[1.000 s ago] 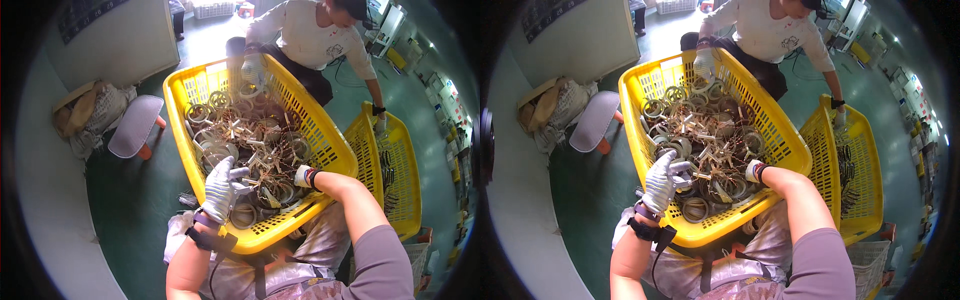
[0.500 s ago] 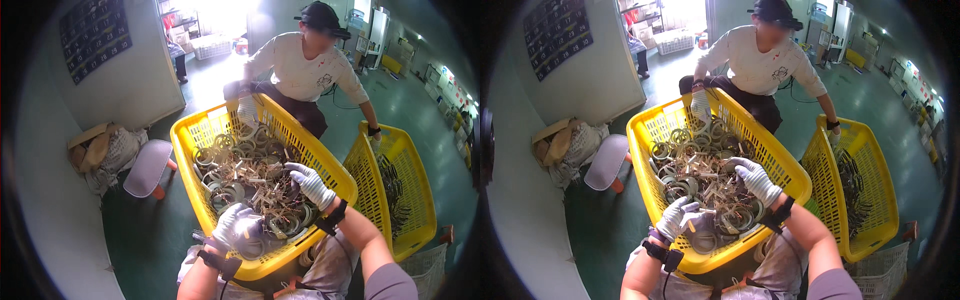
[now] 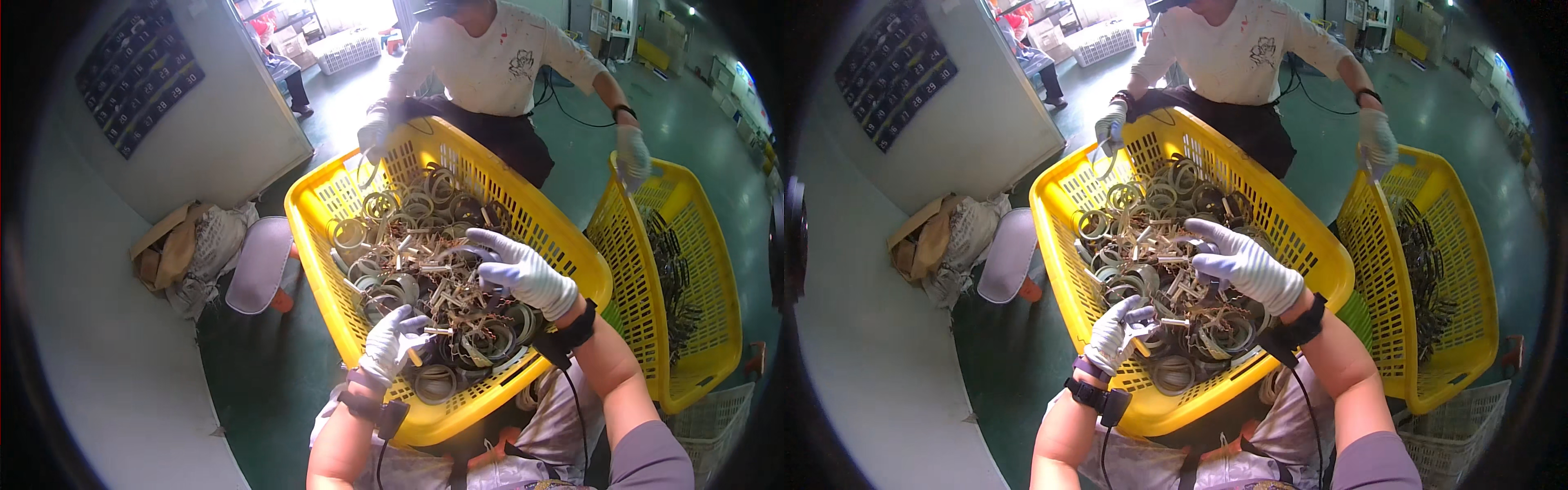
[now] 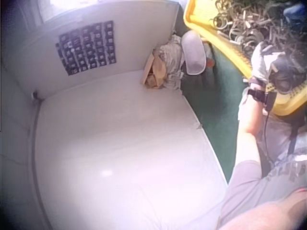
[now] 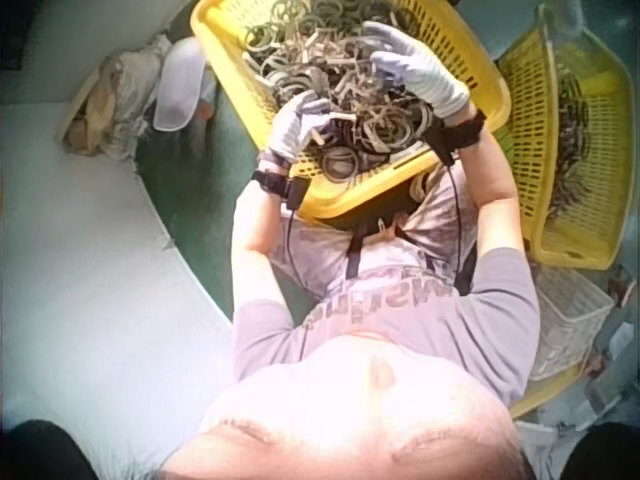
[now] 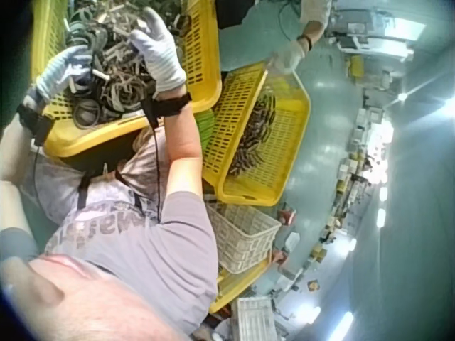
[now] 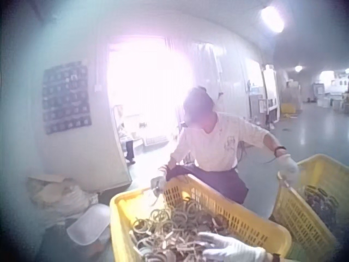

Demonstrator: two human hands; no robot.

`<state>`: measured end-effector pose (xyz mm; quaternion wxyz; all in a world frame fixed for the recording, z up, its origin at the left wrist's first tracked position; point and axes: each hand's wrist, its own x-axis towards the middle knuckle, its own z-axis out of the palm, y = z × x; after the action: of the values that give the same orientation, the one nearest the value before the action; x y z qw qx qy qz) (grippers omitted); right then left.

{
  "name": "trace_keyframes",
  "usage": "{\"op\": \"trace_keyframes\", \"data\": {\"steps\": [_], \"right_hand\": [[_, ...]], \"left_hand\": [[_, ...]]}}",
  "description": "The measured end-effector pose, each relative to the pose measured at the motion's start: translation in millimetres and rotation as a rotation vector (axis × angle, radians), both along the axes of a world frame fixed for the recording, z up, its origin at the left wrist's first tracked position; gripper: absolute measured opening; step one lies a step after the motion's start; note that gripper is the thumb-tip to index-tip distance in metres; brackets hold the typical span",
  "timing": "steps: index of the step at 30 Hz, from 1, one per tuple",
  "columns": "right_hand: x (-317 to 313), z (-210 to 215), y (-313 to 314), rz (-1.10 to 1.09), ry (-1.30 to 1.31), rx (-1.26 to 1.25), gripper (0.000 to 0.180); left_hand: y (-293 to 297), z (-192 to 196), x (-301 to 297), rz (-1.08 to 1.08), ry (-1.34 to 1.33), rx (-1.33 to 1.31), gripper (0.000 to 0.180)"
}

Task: Sorting and inspecting metal ring components from one plastic bin to another.

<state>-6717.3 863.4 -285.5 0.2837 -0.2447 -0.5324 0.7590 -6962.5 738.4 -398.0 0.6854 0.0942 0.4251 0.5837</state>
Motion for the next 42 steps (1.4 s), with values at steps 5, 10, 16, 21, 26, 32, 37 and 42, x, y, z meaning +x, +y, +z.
{"op": "trace_keyframes", "data": {"steps": [5,10,16,21,26,32,37,42], "right_hand": [[-8.0,-16.6,-9.5,0.169,0.274,-0.310,0.054],[-18.0,-27.1,-7.7,0.236,0.418,-0.385,0.057],[-32.4,-53.1,-7.7,0.083,-0.153,0.053,0.042],[-48.7,-58.2,-16.5,0.026,-0.309,0.216,0.039],[-47.0,-77.1,-21.4,-0.062,-0.223,0.036,0.037],[-55.6,-92.7,-26.9,-0.088,-0.218,-0.286,0.040],[-56.7,-99.5,-34.6,-0.076,-0.130,-0.466,0.029],[-50.5,-130.9,-36.7,-0.079,0.027,-0.778,0.012]], "left_hand": [[-0.3,-7.8,9.8,0.002,0.080,0.020,0.036],[4.2,2.3,21.6,-0.063,0.050,-0.009,0.038],[-0.2,4.8,28.5,-0.145,0.060,-0.020,0.042],[-2.0,-28.2,17.3,-0.153,-0.050,0.048,0.048],[-0.1,15.0,33.7,-0.156,-0.229,0.215,0.068],[-11.2,46.1,34.7,-0.070,-0.048,0.200,0.116],[-15.3,46.3,31.4,-0.020,-0.035,0.221,0.144],[-7.5,44.8,35.0,-0.247,0.191,0.161,0.132]]}}
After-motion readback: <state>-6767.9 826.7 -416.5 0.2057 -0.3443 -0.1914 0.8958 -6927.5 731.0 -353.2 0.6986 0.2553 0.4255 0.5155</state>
